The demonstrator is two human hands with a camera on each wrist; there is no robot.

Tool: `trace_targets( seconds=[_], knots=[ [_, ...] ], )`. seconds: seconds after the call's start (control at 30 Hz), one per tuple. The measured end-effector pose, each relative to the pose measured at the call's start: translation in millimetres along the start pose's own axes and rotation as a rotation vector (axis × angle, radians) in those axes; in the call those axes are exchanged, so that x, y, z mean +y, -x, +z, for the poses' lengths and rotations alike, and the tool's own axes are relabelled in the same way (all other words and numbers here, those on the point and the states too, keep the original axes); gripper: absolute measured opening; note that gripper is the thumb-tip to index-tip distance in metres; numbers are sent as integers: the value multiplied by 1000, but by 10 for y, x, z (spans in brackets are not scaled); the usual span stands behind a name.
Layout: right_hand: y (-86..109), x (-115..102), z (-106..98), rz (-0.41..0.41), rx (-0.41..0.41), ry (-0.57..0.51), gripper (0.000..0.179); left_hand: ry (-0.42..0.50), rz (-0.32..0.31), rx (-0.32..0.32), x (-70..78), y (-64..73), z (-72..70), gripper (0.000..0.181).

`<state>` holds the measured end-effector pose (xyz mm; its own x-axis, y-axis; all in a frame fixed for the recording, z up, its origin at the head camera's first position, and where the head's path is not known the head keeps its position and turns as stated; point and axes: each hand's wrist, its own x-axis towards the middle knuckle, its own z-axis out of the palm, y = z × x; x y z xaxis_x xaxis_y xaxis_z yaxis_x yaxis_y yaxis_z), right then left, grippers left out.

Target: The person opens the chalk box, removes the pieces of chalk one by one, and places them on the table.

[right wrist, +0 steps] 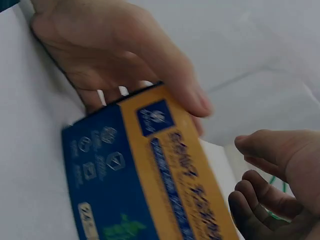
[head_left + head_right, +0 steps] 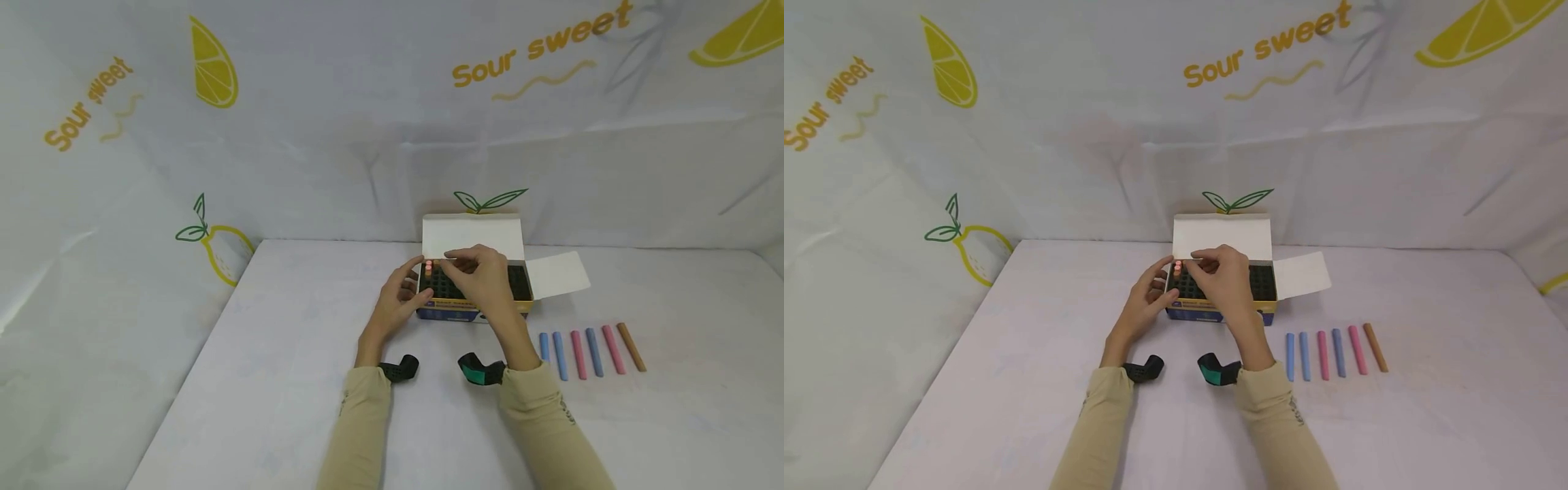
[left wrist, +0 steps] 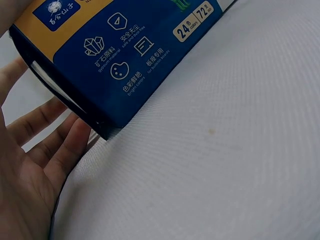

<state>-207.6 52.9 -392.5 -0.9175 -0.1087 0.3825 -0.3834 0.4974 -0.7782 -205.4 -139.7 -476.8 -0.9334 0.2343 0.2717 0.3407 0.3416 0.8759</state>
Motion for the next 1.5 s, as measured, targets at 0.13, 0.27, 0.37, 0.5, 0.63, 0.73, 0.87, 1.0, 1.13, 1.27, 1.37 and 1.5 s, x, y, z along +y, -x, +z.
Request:
trace_targets(
  seconds=[0.13, 0.27, 0.37, 0.5, 0.63, 0.73, 0.87, 1.0, 1.13, 1.27, 1.37, 1.5],
  knots=[
    [9, 16, 129, 39, -31, 20, 20, -2, -9, -4, -1, 4, 9, 79],
    [23, 47, 198, 58, -17, 52, 17, -7, -11, -10, 5, 1, 7, 82],
    [22, 55, 233, 58, 2, 78, 17, -10, -10, -9, 5, -4, 0, 83],
    [24, 37, 274, 67, 16, 107, 17, -12, -7, -8, -4, -3, -7, 84],
    [19, 25, 301, 67, 49, 137, 17, -7, -3, -4, -3, 0, 2, 83],
    [15, 30, 321, 66, 72, 163, 18, -10, -3, -3, -1, -5, 4, 82],
    [16, 44, 353, 79, 82, 204, 19, -11, -1, -1, -2, -9, 3, 82],
    [24, 60, 386, 86, 99, 220, 20, -14, -2, -1, -7, -8, 5, 84],
    [30, 56, 400, 70, 127, 211, 21, -16, -3, -2, -4, -9, -1, 83],
    [29, 43, 392, 62, 140, 199, 22, -13, 0, -2, 1, -13, -4, 82],
    [27, 38, 384, 60, 138, 197, 22, -13, 2, 0, 2, -14, -3, 80],
    [26, 32, 376, 67, 135, 191, 22, -12, -4, 1, 3, -7, -4, 80]
  ],
)
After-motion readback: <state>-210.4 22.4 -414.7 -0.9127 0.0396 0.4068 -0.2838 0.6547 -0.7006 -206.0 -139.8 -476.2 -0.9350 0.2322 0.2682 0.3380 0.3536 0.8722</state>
